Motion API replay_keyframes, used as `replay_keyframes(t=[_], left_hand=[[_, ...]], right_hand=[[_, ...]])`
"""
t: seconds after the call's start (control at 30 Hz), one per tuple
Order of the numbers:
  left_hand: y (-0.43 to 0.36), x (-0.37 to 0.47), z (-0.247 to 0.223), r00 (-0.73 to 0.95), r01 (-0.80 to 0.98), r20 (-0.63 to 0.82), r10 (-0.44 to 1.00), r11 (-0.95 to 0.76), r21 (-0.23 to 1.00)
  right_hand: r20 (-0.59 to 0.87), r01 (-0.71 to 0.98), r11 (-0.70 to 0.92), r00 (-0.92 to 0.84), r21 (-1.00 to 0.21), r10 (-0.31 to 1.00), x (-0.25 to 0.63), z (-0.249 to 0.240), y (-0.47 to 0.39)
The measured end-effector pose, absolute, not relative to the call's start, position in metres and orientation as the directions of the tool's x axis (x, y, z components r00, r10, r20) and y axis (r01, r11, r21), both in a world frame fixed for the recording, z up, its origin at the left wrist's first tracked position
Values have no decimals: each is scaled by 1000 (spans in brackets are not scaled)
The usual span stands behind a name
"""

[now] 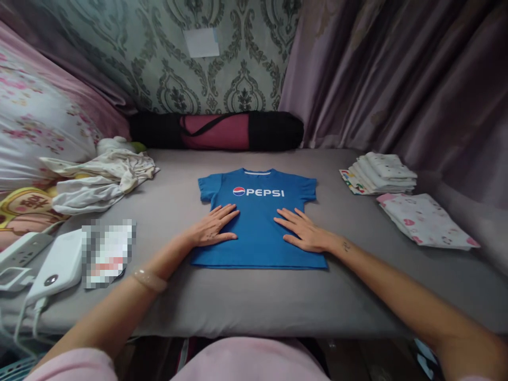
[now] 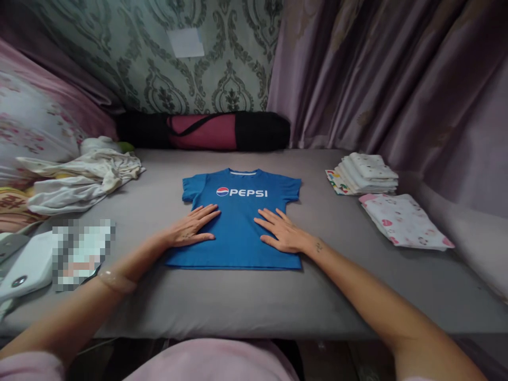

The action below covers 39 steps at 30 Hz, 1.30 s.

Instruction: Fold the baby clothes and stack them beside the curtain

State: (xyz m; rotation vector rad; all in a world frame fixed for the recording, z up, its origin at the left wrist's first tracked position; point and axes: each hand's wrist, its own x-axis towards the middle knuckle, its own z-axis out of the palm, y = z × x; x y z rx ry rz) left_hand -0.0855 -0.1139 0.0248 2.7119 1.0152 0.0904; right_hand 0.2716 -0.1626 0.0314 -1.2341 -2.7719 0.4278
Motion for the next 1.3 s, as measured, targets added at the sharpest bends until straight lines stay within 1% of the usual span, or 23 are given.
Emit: replay_keyframes(t=[0.17,0.33,0.43,0.5,0.57,0.63,0.67,0.73,0.8,0.9,0.97,1.07,1.2,1.3], left_hand=[[-135,-112,37,724,670,-82,685,-670,321],[-159,-141,44,697,690,-84,712,-635,346],[-164,-149,50,693,681,-42,719,-635,363],[-158,-144,53,692,663,13,722,-642,385],[-147,-130,54,679,644,94,728,-652,400],[-136,-108,53,659,638,175,731,-667,384],[-133,-95,52,661,642,190,726,-678,358],[-132,-70,49,705,614,183,685,-719,325],[-140,-52,46,772,566,118,624,-760,320],[-158,-46,44,789,561,37,613,-744,362],[-172,-56,45,773,579,4,635,-709,403],[-189,-79,50,756,596,-34,654,-665,450],[-205,-102,57,745,598,-48,665,-634,491],[-213,-110,60,729,605,-40,683,-617,504]], right_hand=[[-72,678,642,-706,-358,705,281,43,-201],[-103,663,613,-711,-430,696,287,60,-243],[-176,673,516,-682,-530,710,290,82,-251],[-223,672,435,-662,-599,715,287,95,-237],[-206,660,405,-648,-633,733,278,98,-204],[-67,652,461,-616,-601,785,262,90,-157],[16,679,487,-574,-550,819,252,82,-131],[90,778,474,-483,-413,871,233,62,-80],[94,860,402,-393,-315,915,218,43,-39],[37,913,318,-320,-256,947,204,24,-6],[-13,909,340,-353,-243,935,198,19,-4],[-57,859,460,-483,-226,873,190,18,-24],[-50,735,640,-665,-225,746,173,24,-77],[-49,620,739,-774,-264,631,163,32,-120]])
